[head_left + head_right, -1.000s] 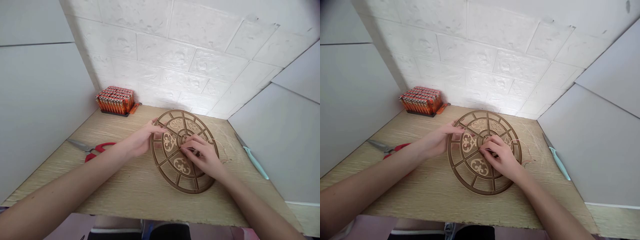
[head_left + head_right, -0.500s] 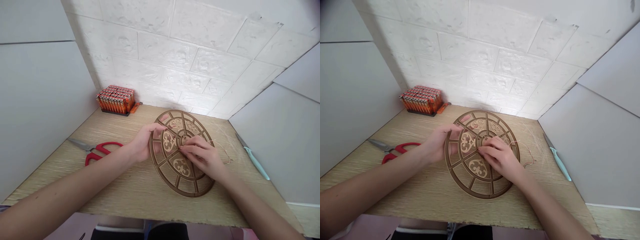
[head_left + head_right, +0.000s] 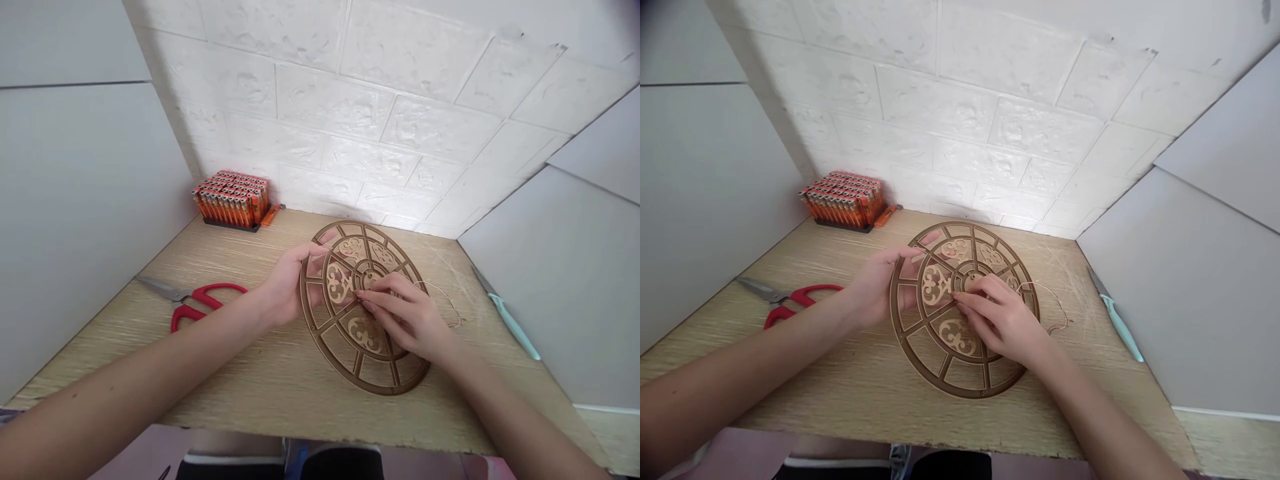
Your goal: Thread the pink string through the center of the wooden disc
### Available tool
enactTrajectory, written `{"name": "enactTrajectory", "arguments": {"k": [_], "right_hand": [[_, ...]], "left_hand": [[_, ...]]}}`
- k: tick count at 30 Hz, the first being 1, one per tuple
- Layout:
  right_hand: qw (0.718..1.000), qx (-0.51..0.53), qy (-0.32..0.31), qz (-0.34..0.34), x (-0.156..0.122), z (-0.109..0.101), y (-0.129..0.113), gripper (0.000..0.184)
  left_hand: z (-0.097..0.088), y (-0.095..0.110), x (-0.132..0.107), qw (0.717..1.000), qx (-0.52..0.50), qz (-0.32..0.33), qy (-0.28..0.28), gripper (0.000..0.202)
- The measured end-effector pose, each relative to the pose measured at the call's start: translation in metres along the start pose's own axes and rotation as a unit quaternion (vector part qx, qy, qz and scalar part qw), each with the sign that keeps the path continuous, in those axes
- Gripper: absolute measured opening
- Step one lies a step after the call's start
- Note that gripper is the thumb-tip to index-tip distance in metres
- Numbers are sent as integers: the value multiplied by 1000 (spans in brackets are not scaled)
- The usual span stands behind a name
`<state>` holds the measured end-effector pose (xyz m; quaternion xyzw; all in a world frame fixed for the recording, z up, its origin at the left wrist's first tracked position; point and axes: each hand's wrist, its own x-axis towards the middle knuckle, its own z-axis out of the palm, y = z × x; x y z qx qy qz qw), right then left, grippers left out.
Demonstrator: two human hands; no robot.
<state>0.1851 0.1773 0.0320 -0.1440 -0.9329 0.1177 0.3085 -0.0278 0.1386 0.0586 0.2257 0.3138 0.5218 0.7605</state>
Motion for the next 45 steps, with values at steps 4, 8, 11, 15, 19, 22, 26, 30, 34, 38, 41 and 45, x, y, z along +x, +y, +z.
{"name": "enactTrajectory", "arguments": {"k": [4,8,11,15,19,22,26,30,34,38,41,45], "right_hand": [[1000,1,-1,10,1,1,-1,25],[1000,1,4,19,2,1,-1,25],[1000,-1,3,25,2,1,-3,25],[998,16,2,53,1,1,-5,17],[996,35,-18,78,1,0,-5,10],[996,27,-32,84,1,-1,-6,10],[996,-5,-50,76,2,-1,-7,10],[995,-27,-63,72,2,-1,-7,10],[995,-34,-69,64,4,-1,-9,8],[995,-30,-71,57,6,0,-10,8],[995,-29,-71,57,6,2,-10,8],[996,-27,-70,57,6,3,-10,7]], "left_hand": [[1,0,0,1000,8,2,-26,45],[2,1,-2,999,15,5,-34,43],[1,1,-2,999,19,6,-28,42],[1,1,-2,1000,11,-1,-15,44],[1,0,-1,1000,0,0,-26,44],[1,1,-1,1000,-6,2,-26,44],[3,1,-2,1000,-1,4,-25,47],[3,2,-2,1000,4,4,-19,48],[3,1,-2,1000,9,2,-20,47],[3,1,-2,1000,-9,-3,-3,49],[3,1,-2,999,-23,-8,20,50],[2,0,-2,999,-39,-11,17,45]]}}
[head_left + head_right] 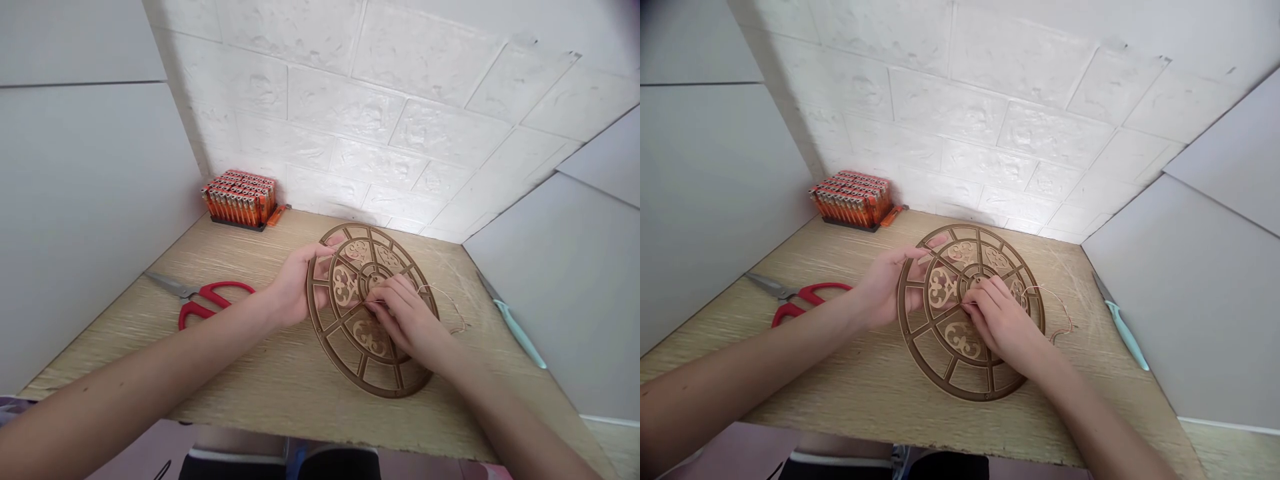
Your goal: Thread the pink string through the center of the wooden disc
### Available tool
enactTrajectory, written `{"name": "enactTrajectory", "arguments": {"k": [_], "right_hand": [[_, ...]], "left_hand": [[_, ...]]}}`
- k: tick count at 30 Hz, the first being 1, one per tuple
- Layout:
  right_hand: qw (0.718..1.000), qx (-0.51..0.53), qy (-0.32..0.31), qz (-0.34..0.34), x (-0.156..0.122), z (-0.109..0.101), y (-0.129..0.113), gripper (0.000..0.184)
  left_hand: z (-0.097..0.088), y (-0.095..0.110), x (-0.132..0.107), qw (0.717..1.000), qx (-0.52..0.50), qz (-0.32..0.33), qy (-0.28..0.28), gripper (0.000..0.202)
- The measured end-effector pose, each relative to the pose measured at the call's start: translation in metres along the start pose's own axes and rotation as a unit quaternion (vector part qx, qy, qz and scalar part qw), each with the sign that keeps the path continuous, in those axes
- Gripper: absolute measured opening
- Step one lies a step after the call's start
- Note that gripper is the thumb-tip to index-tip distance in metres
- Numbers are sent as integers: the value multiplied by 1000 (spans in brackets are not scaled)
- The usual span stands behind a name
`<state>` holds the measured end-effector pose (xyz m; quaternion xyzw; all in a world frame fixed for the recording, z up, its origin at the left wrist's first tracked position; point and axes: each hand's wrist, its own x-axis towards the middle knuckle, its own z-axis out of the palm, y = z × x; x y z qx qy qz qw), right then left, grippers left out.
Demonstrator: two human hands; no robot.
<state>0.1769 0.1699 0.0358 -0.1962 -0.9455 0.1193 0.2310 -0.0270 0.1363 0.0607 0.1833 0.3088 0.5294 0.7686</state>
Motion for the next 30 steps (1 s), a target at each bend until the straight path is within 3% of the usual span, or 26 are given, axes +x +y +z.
{"name": "enactTrajectory", "arguments": {"k": [14,23,30], "right_hand": [[999,25,-7,33,0,1,1,9],[994,77,-11,74,-4,-3,1,10],[992,91,-5,84,-4,-2,1,10]], "left_hand": [[-3,-1,3,999,-17,12,-29,43],[-8,-4,7,1000,16,-13,12,45],[-12,-7,8,996,53,-33,57,32]]}}
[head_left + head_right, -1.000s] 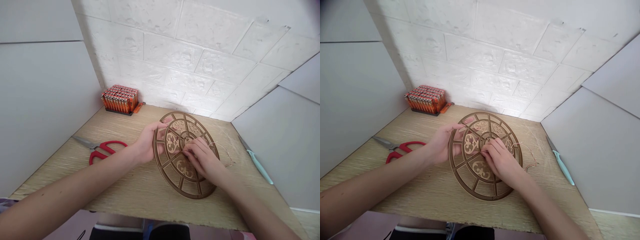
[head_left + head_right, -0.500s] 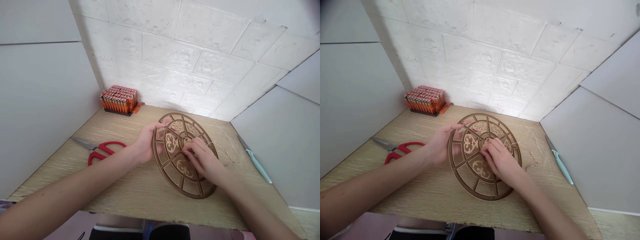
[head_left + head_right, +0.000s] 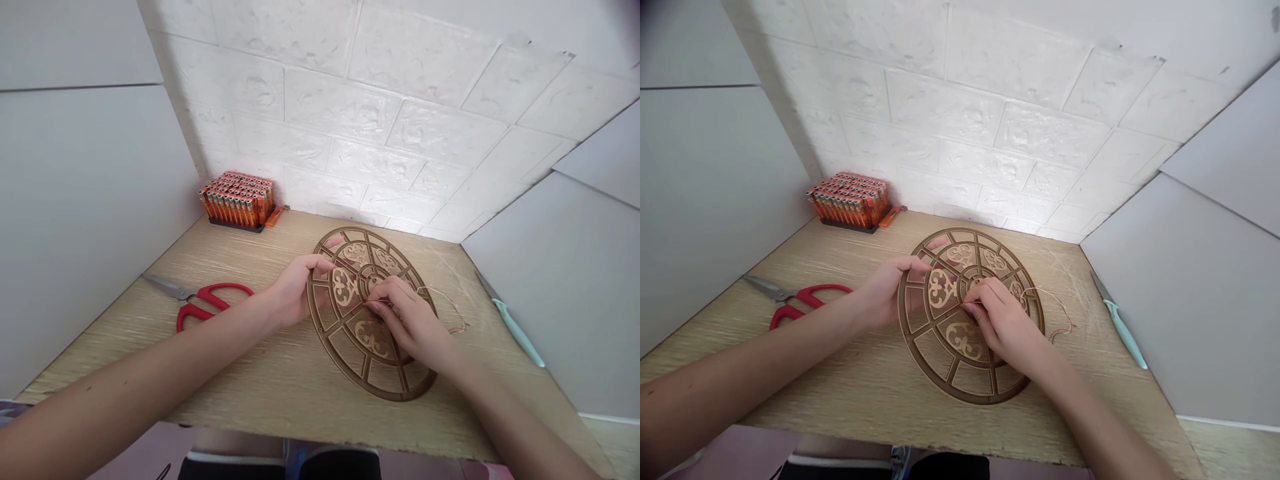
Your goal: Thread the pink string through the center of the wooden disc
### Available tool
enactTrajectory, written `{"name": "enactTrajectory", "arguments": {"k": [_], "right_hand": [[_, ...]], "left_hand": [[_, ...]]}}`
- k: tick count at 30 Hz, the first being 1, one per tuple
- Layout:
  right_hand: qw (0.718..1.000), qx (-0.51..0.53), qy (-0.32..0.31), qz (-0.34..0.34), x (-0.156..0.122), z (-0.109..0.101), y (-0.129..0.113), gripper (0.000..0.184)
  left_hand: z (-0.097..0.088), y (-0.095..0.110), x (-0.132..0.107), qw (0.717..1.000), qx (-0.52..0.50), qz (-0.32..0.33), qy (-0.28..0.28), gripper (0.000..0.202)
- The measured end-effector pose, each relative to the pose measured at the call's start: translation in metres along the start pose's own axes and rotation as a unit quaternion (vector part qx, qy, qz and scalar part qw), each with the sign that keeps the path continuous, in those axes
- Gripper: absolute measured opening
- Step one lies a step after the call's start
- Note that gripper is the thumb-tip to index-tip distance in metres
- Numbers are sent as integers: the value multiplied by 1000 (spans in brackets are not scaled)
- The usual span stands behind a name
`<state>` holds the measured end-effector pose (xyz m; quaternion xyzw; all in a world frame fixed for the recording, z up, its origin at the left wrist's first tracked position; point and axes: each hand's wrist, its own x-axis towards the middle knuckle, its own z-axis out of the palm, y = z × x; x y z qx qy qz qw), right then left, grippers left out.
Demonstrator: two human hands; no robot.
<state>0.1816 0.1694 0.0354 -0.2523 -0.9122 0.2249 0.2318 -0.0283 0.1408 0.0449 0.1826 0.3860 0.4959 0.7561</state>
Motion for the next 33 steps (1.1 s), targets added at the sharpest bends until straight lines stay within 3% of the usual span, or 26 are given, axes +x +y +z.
{"name": "enactTrajectory", "arguments": {"k": [4,14,18,27,33], "right_hand": [[1000,7,-2,9,0,0,0,10],[999,22,38,12,-3,-12,5,17],[995,67,56,38,-5,-13,11,20],[992,88,54,67,-3,-15,12,18],[996,68,31,43,-1,-14,7,17]], "left_hand": [[2,1,-1,1000,7,-16,21,33],[3,5,-2,996,-64,45,-42,63],[3,8,-3,995,-77,44,-40,70],[3,8,-4,996,-72,47,-40,63],[4,6,-3,994,-84,55,-45,59]]}}
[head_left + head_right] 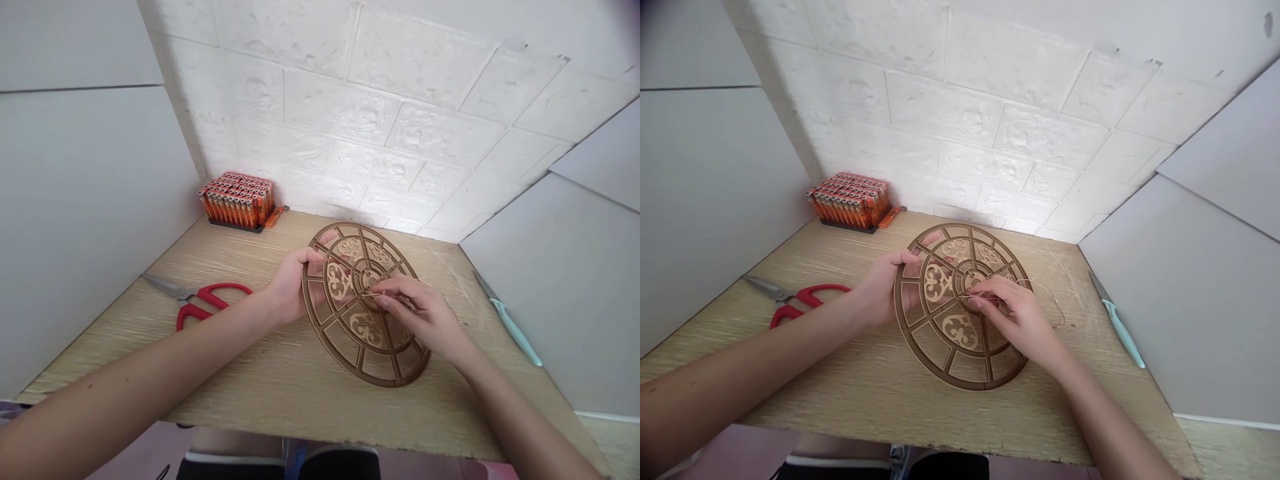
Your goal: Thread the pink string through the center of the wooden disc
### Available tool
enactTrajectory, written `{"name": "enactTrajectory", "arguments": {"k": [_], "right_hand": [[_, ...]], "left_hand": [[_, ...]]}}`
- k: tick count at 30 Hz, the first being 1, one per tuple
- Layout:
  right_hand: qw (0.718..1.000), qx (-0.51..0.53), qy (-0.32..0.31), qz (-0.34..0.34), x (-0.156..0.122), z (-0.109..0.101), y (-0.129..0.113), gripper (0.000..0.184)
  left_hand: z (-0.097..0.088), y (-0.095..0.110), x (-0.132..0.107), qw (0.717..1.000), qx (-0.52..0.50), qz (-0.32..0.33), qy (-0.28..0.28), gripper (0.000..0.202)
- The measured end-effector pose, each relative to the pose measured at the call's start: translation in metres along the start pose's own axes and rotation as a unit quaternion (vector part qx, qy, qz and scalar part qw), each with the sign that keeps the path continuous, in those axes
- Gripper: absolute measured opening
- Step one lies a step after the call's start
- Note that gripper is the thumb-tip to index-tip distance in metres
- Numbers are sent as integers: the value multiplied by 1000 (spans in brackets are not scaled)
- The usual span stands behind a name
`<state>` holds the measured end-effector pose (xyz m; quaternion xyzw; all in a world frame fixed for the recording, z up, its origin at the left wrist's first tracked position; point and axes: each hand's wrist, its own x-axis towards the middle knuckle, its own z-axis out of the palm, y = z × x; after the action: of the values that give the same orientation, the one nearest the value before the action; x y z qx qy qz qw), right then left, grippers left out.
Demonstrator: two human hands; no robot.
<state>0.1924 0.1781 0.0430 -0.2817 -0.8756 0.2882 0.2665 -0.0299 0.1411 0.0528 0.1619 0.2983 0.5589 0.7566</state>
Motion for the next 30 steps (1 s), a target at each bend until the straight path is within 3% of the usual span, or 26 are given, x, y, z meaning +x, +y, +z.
{"name": "enactTrajectory", "arguments": {"k": [4,13,30], "right_hand": [[1000,-12,-20,-19,2,6,-1,18],[1000,2,3,-15,5,18,3,17],[1000,4,14,11,5,21,1,19]], "left_hand": [[1,-1,0,1000,-10,-3,14,64],[-3,-4,2,999,-28,-3,27,63],[-5,-5,2,999,-30,1,25,58]]}}
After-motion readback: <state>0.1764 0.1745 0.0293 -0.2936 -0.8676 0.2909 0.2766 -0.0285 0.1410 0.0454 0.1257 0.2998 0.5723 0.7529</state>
